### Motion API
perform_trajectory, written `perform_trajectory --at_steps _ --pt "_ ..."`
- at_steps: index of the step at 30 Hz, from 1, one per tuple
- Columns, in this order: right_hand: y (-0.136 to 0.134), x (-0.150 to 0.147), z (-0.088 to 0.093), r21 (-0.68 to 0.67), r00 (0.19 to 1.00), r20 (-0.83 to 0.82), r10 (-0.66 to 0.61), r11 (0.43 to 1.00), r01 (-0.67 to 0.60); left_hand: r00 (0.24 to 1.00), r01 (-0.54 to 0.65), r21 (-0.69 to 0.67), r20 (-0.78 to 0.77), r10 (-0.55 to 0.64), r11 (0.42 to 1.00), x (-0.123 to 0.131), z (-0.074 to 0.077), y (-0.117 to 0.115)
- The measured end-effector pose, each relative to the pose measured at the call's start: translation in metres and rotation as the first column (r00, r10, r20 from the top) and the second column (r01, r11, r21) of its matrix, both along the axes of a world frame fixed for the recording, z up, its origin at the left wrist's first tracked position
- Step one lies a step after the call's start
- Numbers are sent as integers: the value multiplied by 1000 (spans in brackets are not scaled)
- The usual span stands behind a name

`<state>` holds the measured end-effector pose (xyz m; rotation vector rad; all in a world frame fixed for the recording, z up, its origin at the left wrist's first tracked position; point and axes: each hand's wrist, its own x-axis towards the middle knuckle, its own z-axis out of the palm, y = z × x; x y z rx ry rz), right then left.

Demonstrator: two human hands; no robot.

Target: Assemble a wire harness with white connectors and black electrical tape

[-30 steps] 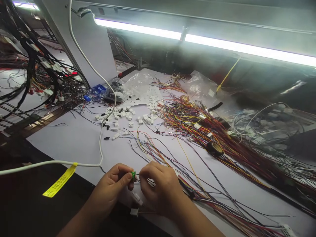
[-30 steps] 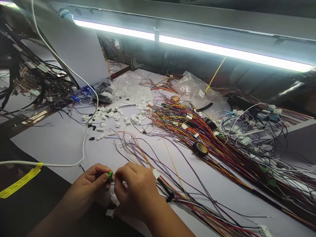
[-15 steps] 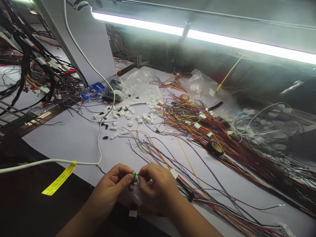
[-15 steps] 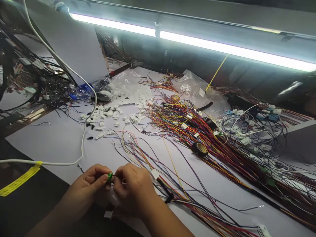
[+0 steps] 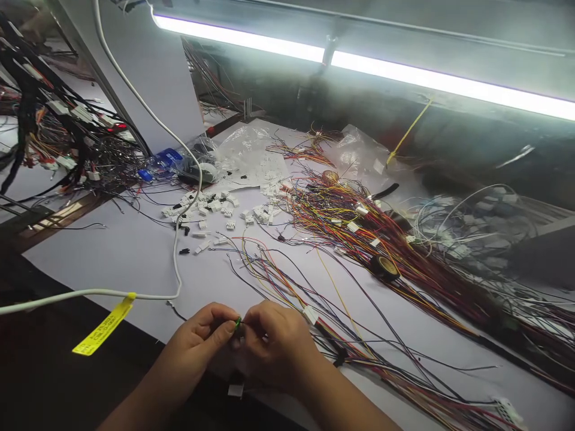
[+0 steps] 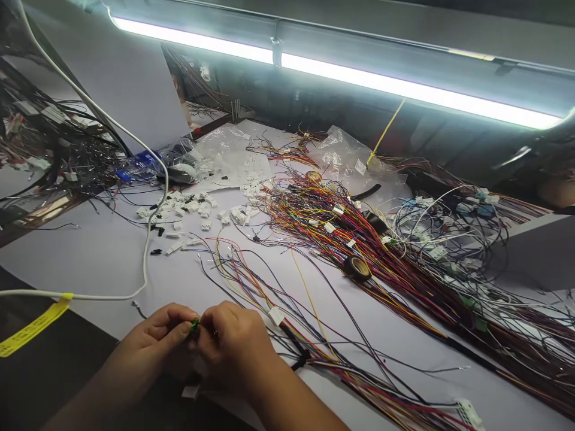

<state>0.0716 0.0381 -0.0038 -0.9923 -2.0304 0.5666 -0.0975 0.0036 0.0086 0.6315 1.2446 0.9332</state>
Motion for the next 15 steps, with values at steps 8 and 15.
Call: perform_trajectory --at_steps 8,15 --pt "-4 -5 1 25 1000 4 -10 1000 10 986 -75 -57 143 82 996 -2 -2 1" --pt "-10 6 16 31 954 283 102 993 -116 960 -147 -78 230 161 986 -8 2 3"
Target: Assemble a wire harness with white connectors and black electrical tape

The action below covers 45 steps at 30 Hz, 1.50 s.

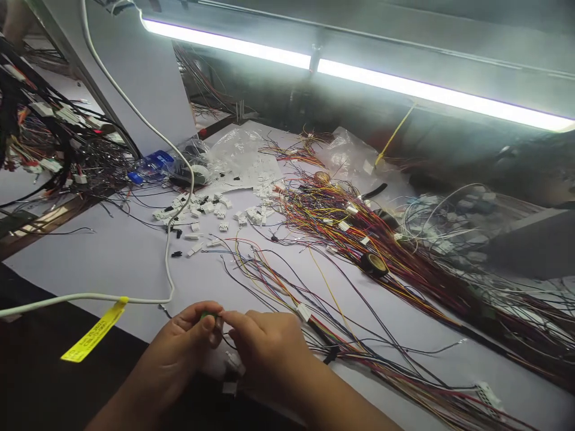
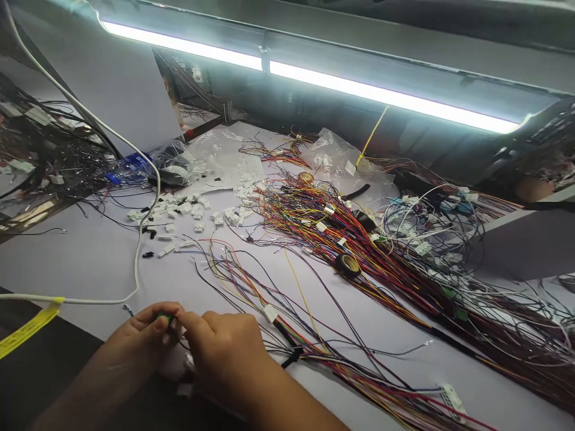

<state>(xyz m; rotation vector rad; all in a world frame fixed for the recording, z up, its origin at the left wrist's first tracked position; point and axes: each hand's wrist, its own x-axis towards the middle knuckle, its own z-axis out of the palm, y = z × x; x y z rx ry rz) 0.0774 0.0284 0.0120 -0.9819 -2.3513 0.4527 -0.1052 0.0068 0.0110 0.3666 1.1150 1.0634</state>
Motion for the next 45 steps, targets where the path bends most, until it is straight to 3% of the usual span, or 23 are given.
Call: perform_trajectory --at_steps 3,6,11,13,15,17,19,21,22,26,31,35,39,45 --pt "-9 14 1 28 993 113 42 999 -45 998 -66 45 20 65 997 1 5 3" --pt "-23 30 -3 19 992 123 34 999 -37 993 -112 35 31 111 993 2 5 4" --pt "-36 56 5 17 999 -40 20 1000 -20 988 -153 49 3 153 987 -3 -2 2" --pt "-30 75 11 -3 998 -61 -25 1000 25 987 -158 57 5 158 986 -4 -4 0" --pt "-17 104 14 -51 988 10 -153 987 153 989 -144 46 22 143 989 -6 -4 -2" --pt "-2 138 12 -51 929 128 -348 933 356 993 -107 28 53 105 994 -6 -3 -3" --pt "12 171 7 -51 788 329 -520 824 565 996 -45 25 85 43 999 -7 -3 -5" --pt "20 193 3 -89 668 481 -569 726 682 994 27 37 103 -30 999 -7 -3 -6" --pt "21 199 3 -133 645 530 -550 698 704 993 58 41 105 -62 997 -7 -3 -6" --pt "12 195 10 -329 706 588 -394 681 654 987 117 52 104 -122 992 -8 -3 -6" --pt "1 173 26 -434 749 585 -312 660 613 977 168 65 124 -175 984 -10 -5 -6" --pt "-1 174 28 -508 773 543 -328 604 614 984 126 81 116 -135 989 -6 -1 -4" --pt "-4 182 21 -538 800 458 -388 596 596 997 48 42 51 -50 998 -1 2 -1" --pt "0 178 18 -588 800 324 -506 554 589 990 113 -9 89 -111 994 -3 2 -4"
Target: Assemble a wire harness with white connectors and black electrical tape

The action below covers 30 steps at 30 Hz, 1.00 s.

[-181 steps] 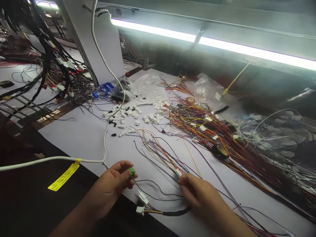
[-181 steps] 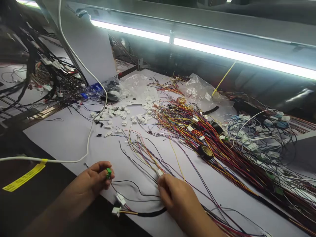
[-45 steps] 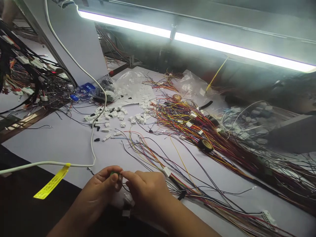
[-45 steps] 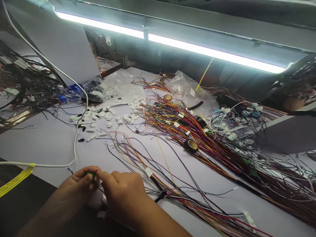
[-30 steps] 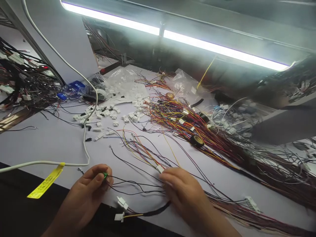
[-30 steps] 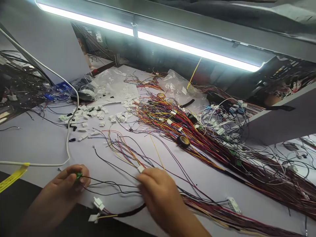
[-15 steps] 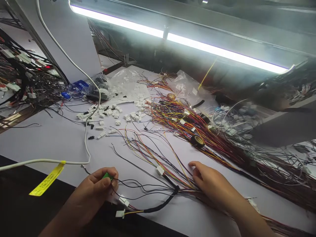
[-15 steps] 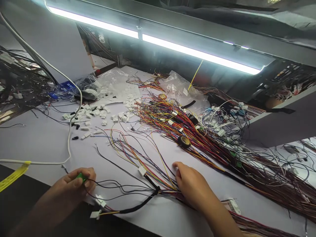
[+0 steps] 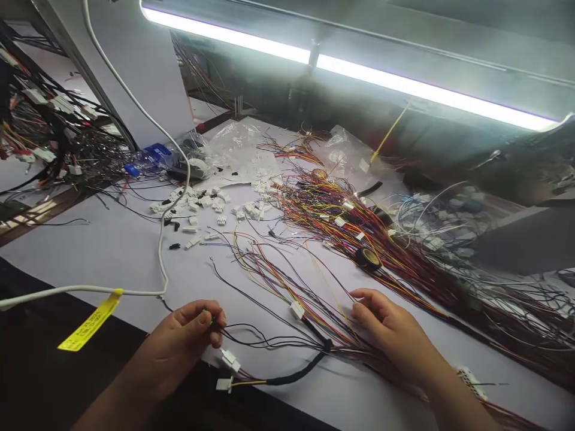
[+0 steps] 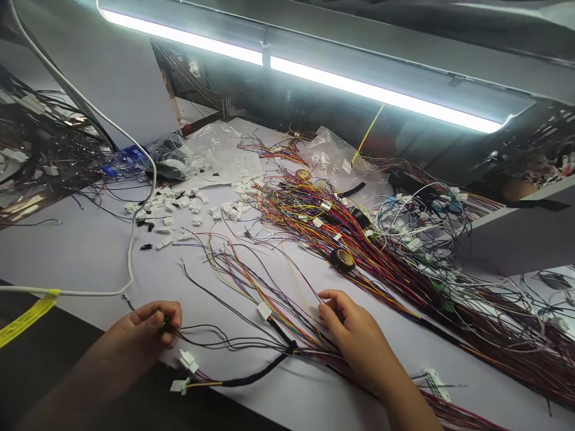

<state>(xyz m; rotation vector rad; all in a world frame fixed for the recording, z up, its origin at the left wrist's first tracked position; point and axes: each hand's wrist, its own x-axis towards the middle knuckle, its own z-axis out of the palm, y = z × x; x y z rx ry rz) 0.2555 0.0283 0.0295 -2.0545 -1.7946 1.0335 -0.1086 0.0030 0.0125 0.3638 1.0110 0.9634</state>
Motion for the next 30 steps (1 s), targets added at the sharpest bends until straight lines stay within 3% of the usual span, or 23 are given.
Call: perform_trajectory --at_steps 2,4,7,9,11,13,15,20,25,30 --pt "4 -1 -1 47 1000 20 -12 999 11 999 33 0 21 -33 999 -1 0 -1" --pt "8 -1 -3 182 995 95 -31 983 13 998 52 5 24 -52 999 -1 0 -1" --pt "11 -4 -3 433 975 222 -14 897 -86 998 67 21 14 -67 998 0 0 1" --pt "9 -10 1 391 957 272 98 898 -203 996 84 36 4 -84 996 0 1 2" --pt "3 -19 6 203 934 252 254 930 -308 994 109 57 0 -109 992 0 0 2" --pt "-4 -30 9 85 906 207 369 916 -392 989 144 81 15 -145 986 -1 -3 0" --pt "-12 -40 9 77 881 187 435 888 -454 984 169 105 39 -174 980 -3 -6 -2" --pt "-24 -48 0 92 846 241 475 857 -507 983 177 142 12 -181 974 -5 -10 -2" --pt "-36 -47 -7 95 853 207 479 858 -505 980 195 82 -62 -190 977 -3 -11 -3" --pt "-40 -55 -14 218 880 214 423 858 -465 980 160 103 -139 -145 982 0 -9 -4"
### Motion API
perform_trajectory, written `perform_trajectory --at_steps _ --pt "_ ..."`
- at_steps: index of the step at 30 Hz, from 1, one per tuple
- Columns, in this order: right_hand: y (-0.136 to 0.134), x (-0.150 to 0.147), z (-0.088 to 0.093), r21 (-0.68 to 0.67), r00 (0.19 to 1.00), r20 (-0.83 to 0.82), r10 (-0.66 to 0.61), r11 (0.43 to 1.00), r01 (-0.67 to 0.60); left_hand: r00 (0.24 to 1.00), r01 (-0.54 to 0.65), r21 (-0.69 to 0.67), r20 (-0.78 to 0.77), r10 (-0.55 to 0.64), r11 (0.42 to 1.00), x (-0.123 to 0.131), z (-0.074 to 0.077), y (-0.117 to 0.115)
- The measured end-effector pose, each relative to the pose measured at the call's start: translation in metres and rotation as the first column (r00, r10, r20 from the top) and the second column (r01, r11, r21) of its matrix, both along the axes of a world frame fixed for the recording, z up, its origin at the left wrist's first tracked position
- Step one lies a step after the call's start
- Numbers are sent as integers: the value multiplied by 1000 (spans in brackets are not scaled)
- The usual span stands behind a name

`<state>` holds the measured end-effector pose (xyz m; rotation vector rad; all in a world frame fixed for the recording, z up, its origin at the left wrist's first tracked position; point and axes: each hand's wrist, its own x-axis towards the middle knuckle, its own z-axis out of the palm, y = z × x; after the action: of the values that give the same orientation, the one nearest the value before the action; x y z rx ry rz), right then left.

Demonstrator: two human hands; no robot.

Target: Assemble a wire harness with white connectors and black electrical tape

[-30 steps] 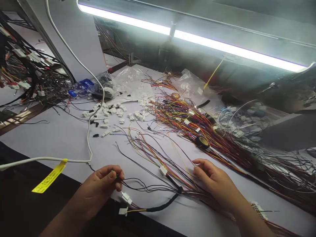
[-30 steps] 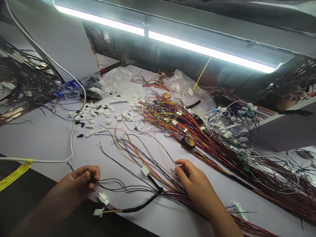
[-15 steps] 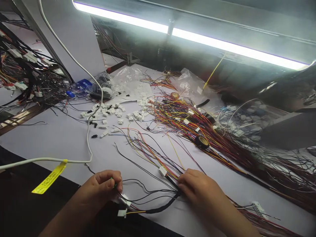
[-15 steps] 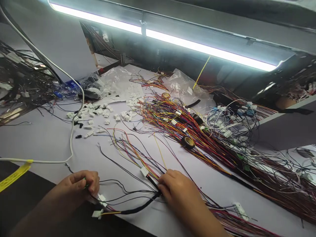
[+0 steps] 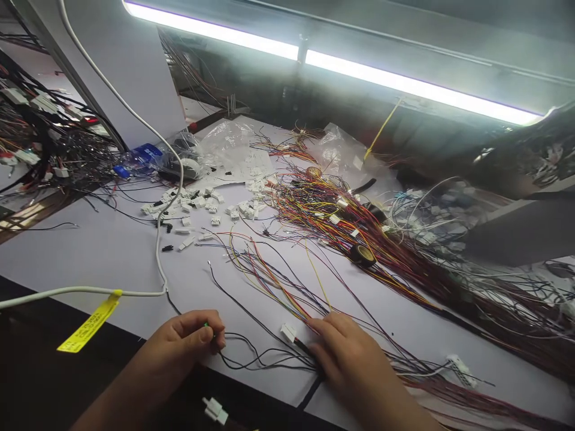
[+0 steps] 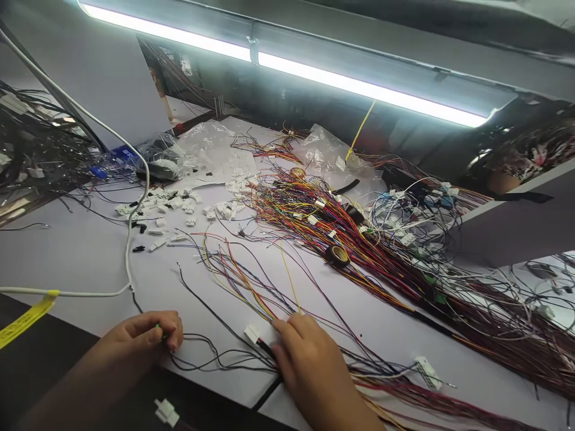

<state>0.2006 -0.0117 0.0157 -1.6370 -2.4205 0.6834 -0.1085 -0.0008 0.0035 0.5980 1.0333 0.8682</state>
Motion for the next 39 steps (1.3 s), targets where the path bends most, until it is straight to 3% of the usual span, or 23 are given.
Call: perform_trajectory --at_steps 2,7,18,27,34,39 --pt "1 -5 -1 51 1000 12 -23 998 22 1000 -6 4 -14 6 1000 1 2 0" --pt "3 -8 4 -5 1000 -24 12 1000 -12 1000 -4 1 -11 4 1000 0 2 0" --pt "15 3 16 -21 995 74 -69 997 71 999 -9 -2 -43 9 1000 -1 2 0" --pt "33 -19 24 -90 990 131 48 995 -36 998 7 61 -58 -4 998 0 3 0" --pt "38 -12 26 -38 971 227 -73 996 84 998 20 47 -62 -17 999 0 3 1" --pt "50 -5 22 -15 978 119 -173 984 176 997 21 41 -77 -17 999 1 4 3"
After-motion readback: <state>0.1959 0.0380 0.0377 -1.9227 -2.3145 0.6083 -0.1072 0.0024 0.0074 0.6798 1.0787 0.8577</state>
